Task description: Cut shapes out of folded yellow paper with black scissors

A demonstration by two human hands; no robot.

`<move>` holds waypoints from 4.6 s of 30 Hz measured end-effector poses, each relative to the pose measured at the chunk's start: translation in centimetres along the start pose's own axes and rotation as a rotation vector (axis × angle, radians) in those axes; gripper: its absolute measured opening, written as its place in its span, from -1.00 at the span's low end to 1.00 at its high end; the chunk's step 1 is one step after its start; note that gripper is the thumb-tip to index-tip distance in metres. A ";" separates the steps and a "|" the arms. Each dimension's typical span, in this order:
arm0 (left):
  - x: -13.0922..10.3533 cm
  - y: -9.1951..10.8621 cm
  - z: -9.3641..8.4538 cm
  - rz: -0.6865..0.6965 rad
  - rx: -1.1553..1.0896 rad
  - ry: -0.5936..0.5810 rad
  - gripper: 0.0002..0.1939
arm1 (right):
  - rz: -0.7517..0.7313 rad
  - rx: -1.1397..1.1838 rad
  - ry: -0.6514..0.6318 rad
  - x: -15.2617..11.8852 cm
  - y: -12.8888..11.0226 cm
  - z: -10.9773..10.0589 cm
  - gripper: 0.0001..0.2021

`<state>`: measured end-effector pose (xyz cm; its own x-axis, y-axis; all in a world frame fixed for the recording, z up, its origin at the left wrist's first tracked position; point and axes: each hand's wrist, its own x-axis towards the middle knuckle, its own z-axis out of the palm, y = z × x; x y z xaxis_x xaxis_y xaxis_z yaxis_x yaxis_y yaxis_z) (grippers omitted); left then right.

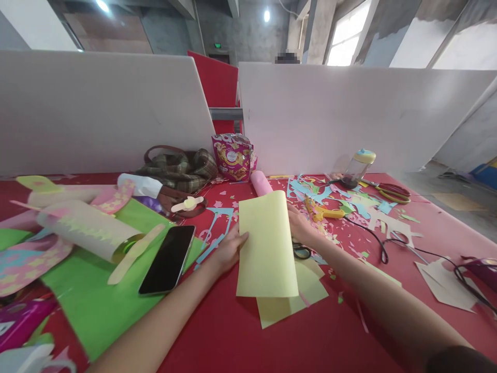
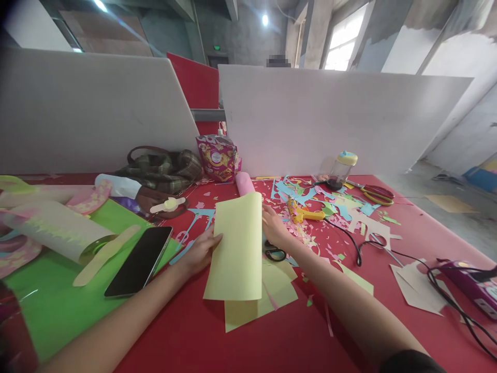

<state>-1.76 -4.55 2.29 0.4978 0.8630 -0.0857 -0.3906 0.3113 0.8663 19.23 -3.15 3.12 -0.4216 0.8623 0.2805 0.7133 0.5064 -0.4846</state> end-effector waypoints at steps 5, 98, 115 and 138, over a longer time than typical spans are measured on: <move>-0.6 -0.4 0.8 0.018 0.080 -0.024 -0.53 | 0.154 0.408 0.019 -3.3 -1.1 -0.7 -0.59; -5.3 -2.2 4.5 -0.100 0.190 0.187 -0.52 | 0.860 0.986 0.176 -7.9 -3.7 -1.4 -0.70; -5.4 -2.3 5.1 -0.152 0.208 0.331 -0.52 | 0.798 1.089 0.231 -7.9 -3.8 -0.9 -0.70; -5.4 -2.3 4.8 -0.067 0.336 0.060 -0.58 | 0.781 1.036 0.437 -7.7 -3.2 -1.4 -0.73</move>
<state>0.16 -11.78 3.09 0.4636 0.8699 -0.1684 -0.0767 0.2288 0.9704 20.94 -11.40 3.68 0.2410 0.9483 -0.2067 -0.1416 -0.1764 -0.9741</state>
